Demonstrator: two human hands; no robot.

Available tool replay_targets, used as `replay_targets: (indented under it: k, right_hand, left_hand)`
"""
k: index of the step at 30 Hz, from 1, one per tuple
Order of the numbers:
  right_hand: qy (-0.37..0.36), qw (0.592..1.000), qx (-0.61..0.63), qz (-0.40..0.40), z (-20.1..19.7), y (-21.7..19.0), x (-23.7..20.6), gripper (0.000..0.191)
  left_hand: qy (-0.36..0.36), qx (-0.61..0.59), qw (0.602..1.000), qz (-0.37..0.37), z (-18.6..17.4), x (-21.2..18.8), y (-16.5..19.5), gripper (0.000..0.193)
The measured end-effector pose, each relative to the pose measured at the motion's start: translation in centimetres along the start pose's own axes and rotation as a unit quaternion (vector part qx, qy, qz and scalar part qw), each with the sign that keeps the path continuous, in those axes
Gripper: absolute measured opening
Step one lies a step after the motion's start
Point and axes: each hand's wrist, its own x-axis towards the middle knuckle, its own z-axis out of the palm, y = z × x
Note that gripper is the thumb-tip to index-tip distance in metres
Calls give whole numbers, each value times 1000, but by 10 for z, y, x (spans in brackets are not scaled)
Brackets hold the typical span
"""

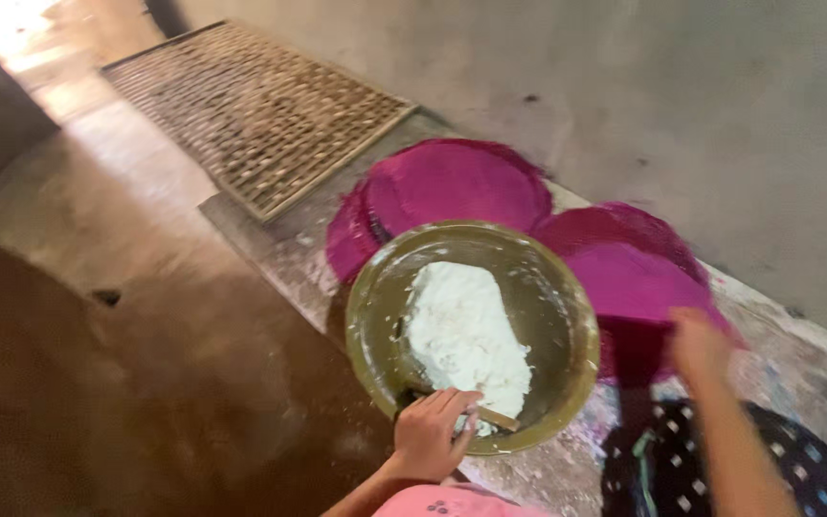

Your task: The person scoops white paste from a bowl and uses a handheld applicator to draw spiral patterns on purple trays. They repeat the process across multiple trays, occasionally moving finished trays aside.

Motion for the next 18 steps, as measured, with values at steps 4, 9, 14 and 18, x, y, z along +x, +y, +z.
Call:
replay_targets:
  k: [4, 9, 14, 18]
  right_hand:
    - [149, 988, -4, 32, -3, 91, -54, 35]
    - [231, 971, 61, 26, -4, 170, -176, 30]
    - [157, 979, 48, 124, -15, 175, -325, 41]
    - [163, 968, 87, 170, -15, 159, -377, 44]
  left_hand:
    - [-8, -77, 997, -17, -11, 9, 12, 22]
    - [-12, -215, 976, 46, 30, 16, 43, 21]
    - [-181, -312, 931, 59, 112, 13, 83, 29]
    - [-248, -280, 926, -58, 191, 11, 101, 55]
